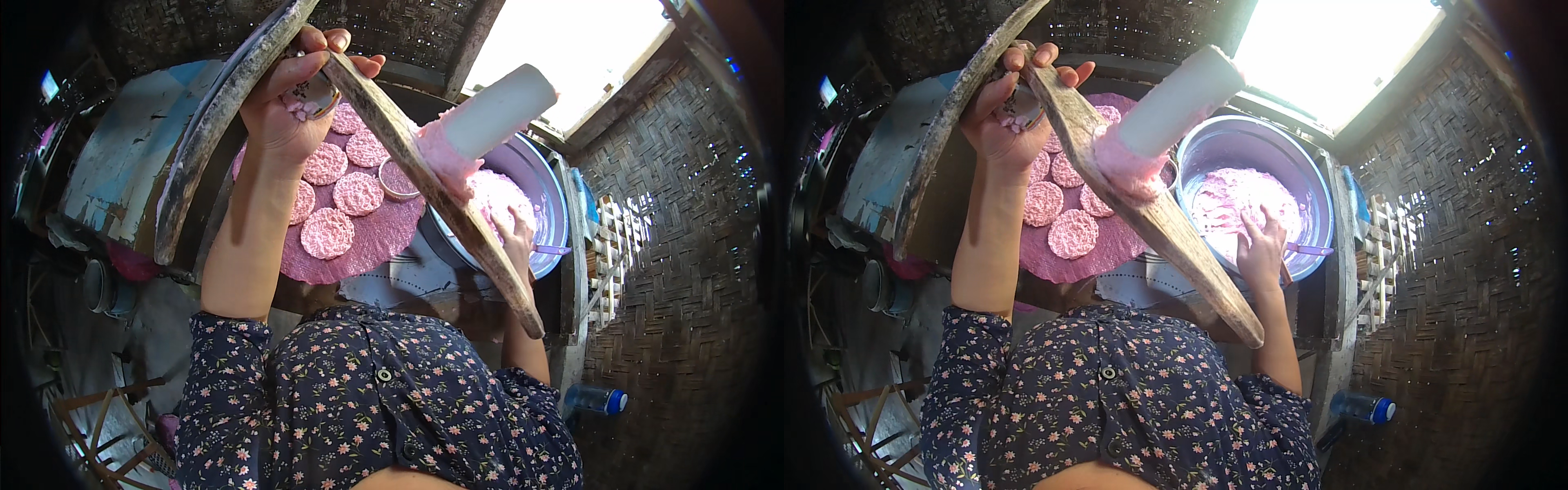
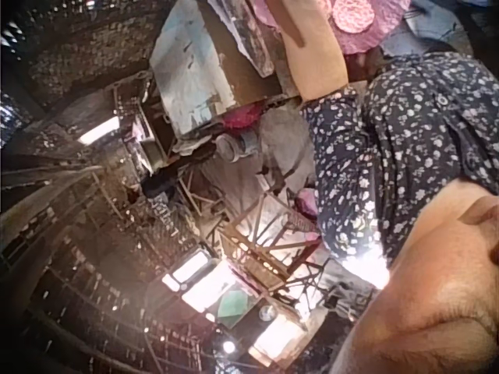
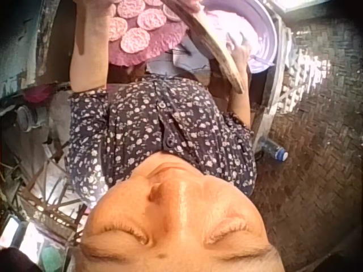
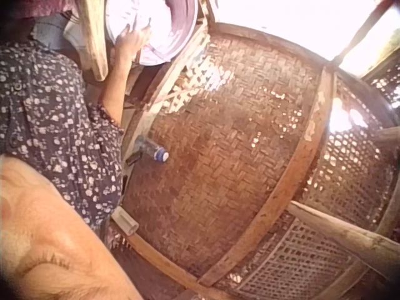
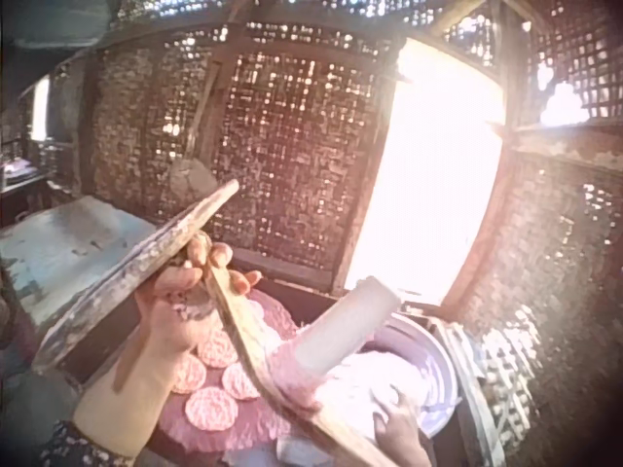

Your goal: The person scoops pink dough from a basin and uses a wooden press to form round patties on a woven mat. They repeatedly fill the press, close it, and release the shaped dough onto the mat, arranging multiple patties in rows.

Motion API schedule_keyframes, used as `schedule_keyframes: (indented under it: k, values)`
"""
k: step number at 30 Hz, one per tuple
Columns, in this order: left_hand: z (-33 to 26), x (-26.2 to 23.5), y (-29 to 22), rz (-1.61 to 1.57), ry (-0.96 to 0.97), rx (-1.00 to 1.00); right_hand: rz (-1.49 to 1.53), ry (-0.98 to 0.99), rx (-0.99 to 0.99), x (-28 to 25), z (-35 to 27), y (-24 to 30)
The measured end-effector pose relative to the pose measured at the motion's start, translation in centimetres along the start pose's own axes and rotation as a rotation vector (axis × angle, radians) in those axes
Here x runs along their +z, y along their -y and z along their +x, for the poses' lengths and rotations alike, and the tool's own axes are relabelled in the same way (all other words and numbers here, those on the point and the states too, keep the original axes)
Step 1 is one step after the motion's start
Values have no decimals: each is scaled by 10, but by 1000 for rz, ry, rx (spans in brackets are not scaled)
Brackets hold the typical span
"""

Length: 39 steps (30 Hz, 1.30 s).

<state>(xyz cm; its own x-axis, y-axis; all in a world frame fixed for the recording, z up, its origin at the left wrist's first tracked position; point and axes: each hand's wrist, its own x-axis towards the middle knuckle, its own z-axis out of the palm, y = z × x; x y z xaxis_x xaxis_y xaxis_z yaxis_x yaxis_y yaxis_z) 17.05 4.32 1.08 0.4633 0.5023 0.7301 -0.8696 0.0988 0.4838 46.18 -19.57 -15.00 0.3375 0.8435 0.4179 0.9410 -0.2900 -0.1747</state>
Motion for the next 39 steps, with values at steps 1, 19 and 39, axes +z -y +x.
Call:
schedule_keyframes:
  k: [1, 19, 39]
  values:
    - [-1, -1, 2, -10, -7, 6, 184, 80, 17, -8, 5, 1]
    - [-73, -2, -40, 637, 264, -296, 2456, 704, -210, -105, 38, 136]
    - [-57, 33, -36, 1681, 207, 46, 697, -28, -746, -143, 70, 185]
